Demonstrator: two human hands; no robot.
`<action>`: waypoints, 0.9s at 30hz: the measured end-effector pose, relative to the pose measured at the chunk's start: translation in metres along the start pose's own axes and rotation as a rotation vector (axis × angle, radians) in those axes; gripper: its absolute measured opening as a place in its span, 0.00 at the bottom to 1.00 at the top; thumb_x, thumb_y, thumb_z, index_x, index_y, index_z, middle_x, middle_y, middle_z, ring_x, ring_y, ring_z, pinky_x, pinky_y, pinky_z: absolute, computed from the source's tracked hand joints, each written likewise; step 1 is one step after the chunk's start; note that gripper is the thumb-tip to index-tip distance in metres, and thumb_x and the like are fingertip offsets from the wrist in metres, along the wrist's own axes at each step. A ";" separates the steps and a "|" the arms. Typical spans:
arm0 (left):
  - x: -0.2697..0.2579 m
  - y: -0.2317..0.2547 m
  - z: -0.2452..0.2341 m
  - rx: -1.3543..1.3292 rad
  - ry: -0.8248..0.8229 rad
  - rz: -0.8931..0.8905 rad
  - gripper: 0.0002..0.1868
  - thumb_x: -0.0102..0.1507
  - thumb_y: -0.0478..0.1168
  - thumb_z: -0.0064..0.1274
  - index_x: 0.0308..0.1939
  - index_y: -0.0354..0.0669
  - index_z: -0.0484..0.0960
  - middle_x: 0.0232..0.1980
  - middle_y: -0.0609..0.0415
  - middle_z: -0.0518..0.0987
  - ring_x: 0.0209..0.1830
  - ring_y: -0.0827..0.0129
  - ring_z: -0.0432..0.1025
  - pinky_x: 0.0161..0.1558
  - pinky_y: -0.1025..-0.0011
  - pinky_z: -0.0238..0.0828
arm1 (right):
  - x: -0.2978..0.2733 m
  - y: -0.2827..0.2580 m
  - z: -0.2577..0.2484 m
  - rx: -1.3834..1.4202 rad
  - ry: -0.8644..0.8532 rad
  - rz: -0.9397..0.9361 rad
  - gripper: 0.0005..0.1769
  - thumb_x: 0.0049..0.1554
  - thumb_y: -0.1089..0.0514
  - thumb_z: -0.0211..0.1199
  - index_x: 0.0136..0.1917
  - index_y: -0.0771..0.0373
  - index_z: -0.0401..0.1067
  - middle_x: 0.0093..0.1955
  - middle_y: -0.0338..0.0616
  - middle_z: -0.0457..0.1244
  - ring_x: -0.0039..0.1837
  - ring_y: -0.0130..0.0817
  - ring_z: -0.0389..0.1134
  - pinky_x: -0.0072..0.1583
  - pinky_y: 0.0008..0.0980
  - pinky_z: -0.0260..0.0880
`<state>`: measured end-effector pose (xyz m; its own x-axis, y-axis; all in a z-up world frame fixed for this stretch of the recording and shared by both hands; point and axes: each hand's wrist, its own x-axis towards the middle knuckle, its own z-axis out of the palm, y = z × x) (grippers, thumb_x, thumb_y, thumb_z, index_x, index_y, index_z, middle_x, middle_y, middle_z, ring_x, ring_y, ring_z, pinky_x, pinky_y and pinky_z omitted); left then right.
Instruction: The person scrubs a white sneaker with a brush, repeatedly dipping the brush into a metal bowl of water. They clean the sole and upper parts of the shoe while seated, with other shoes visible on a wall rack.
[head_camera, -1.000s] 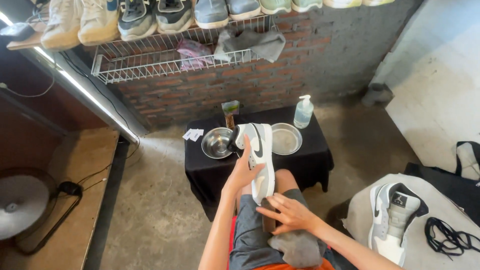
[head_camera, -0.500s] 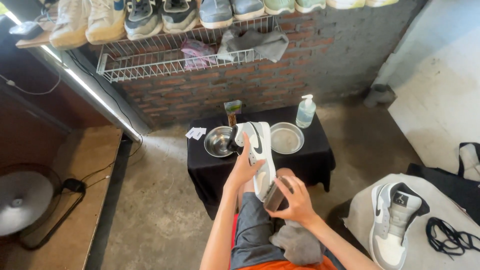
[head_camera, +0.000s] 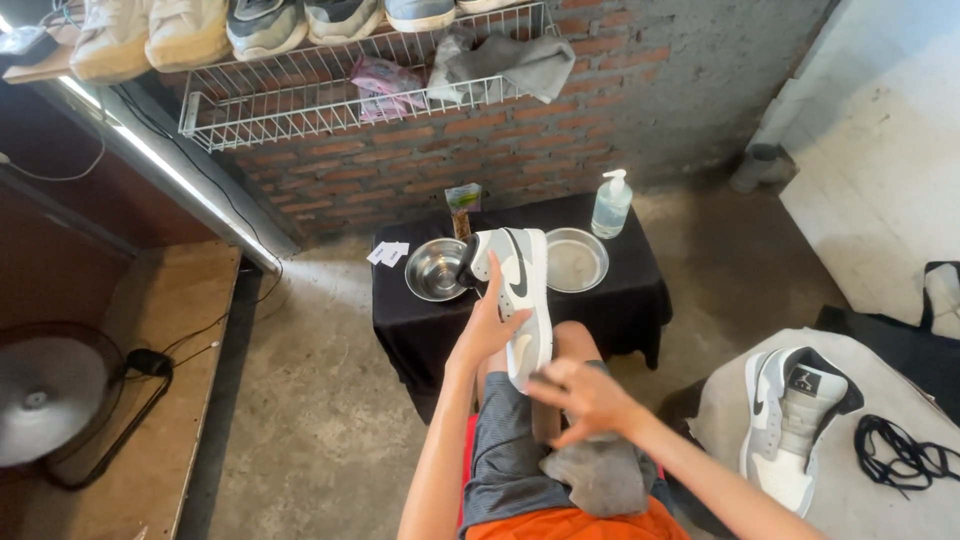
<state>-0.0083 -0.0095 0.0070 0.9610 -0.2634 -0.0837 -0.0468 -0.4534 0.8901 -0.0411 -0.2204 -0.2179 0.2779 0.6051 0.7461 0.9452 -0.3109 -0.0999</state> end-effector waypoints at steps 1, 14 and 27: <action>-0.001 0.002 -0.001 0.001 0.001 -0.003 0.56 0.64 0.41 0.54 0.81 0.52 0.26 0.78 0.30 0.55 0.78 0.38 0.51 0.76 0.49 0.53 | 0.020 0.008 -0.018 0.003 0.001 0.000 0.51 0.52 0.18 0.57 0.74 0.53 0.70 0.56 0.56 0.64 0.58 0.52 0.66 0.65 0.50 0.67; -0.002 0.010 -0.002 0.018 -0.041 -0.023 0.55 0.65 0.43 0.54 0.81 0.54 0.25 0.78 0.29 0.53 0.77 0.35 0.50 0.75 0.49 0.54 | 0.068 0.098 -0.046 -0.155 -0.071 0.254 0.64 0.37 0.14 0.66 0.76 0.53 0.65 0.57 0.53 0.60 0.61 0.51 0.64 0.65 0.48 0.64; -0.003 0.006 -0.011 -0.060 -0.025 -0.013 0.55 0.65 0.41 0.53 0.81 0.51 0.25 0.76 0.25 0.56 0.76 0.36 0.52 0.74 0.48 0.56 | 0.107 0.127 -0.052 -0.178 -0.109 0.221 0.63 0.41 0.18 0.67 0.78 0.56 0.61 0.60 0.52 0.58 0.64 0.50 0.61 0.67 0.45 0.62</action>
<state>-0.0085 -0.0022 0.0174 0.9544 -0.2791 -0.1054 -0.0174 -0.4048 0.9143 0.0995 -0.2335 -0.1162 0.4996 0.5802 0.6433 0.8173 -0.5618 -0.1280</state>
